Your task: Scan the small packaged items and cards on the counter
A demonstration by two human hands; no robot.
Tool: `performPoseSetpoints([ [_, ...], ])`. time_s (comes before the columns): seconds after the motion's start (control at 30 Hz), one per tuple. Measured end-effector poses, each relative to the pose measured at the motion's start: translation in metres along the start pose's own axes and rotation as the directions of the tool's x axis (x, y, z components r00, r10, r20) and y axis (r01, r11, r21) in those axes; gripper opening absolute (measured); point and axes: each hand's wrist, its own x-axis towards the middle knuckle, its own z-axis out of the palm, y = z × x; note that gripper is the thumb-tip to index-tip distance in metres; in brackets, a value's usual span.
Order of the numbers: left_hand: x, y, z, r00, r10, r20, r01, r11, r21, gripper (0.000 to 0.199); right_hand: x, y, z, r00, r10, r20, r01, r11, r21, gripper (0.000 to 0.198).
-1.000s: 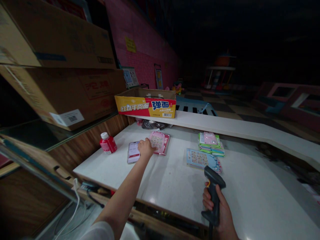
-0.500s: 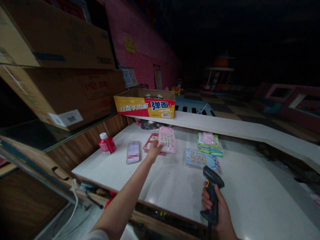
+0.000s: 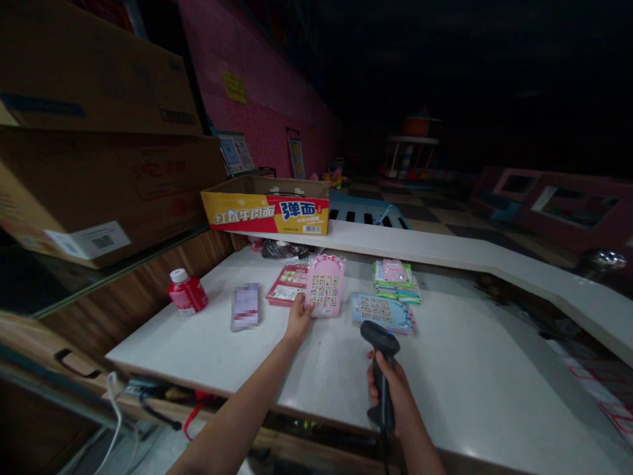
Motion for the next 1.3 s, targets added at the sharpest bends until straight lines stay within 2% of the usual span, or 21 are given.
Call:
performPoseSetpoints([
  [0.17, 0.0, 0.001, -0.001, 0.999, 0.017, 0.037, -0.014, 0.997, -0.074, 0.028, -0.011, 0.003, 0.034, 1.0, -0.021, 0.011, 0.024, 0.968, -0.252, 0.055],
  [0.3, 0.0, 0.004, -0.002, 0.998, 0.019, 0.06, -0.015, 0.998, -0.066, 0.026, -0.017, 0.002, 0.051, 0.997, -0.079, 0.004, 0.076, 0.942, -0.326, 0.05],
  [0.37, -0.001, 0.009, -0.002, 0.999, 0.031, 0.045, -0.031, 1.0, -0.006, 0.021, -0.018, 0.002, 0.053, 0.996, -0.084, -0.013, 0.075, 0.941, -0.33, 0.049],
  [0.47, -0.002, 0.018, -0.003, 0.998, 0.055, 0.018, -0.058, 0.984, 0.167, 0.016, -0.018, 0.001, 0.052, 0.998, -0.065, -0.016, 0.056, 0.94, -0.337, 0.048],
  [0.57, -0.002, 0.021, -0.003, 0.999, 0.034, 0.013, -0.036, 0.963, 0.268, 0.013, -0.017, 0.0, 0.05, 0.998, -0.06, -0.013, 0.052, 0.944, -0.327, 0.049],
  [0.63, -0.002, 0.019, -0.003, 1.0, 0.022, 0.009, -0.023, 0.97, 0.244, 0.012, -0.018, -0.001, 0.05, 0.997, -0.072, -0.016, 0.063, 0.946, -0.318, 0.05],
  [0.8, -0.001, 0.01, -0.002, 0.999, 0.019, 0.039, -0.02, 1.0, 0.022, 0.018, -0.018, -0.002, 0.052, 0.996, -0.082, -0.016, 0.074, 0.95, -0.303, 0.05],
  [0.93, 0.0, 0.006, -0.002, 0.999, 0.021, 0.048, -0.019, 0.999, -0.048, 0.024, -0.017, -0.002, 0.047, 0.997, -0.07, -0.015, 0.063, 0.962, -0.265, 0.051],
  [1.03, -0.001, 0.005, -0.002, 0.998, 0.035, 0.055, -0.03, 0.996, -0.081, 0.026, -0.013, 0.0, 0.031, 1.0, -0.027, -0.006, 0.026, 0.983, -0.182, 0.051],
  [1.13, -0.001, 0.004, -0.002, 0.999, 0.024, 0.044, -0.019, 0.995, -0.097, 0.029, -0.009, 0.002, 0.01, 1.0, 0.03, 0.007, -0.03, 0.999, -0.025, 0.05],
  [1.3, -0.002, 0.005, -0.002, 0.999, -0.015, 0.04, 0.02, 0.993, -0.119, 0.036, -0.005, 0.003, -0.017, 0.987, 0.06, 0.147, -0.098, 0.96, 0.263, 0.041],
])
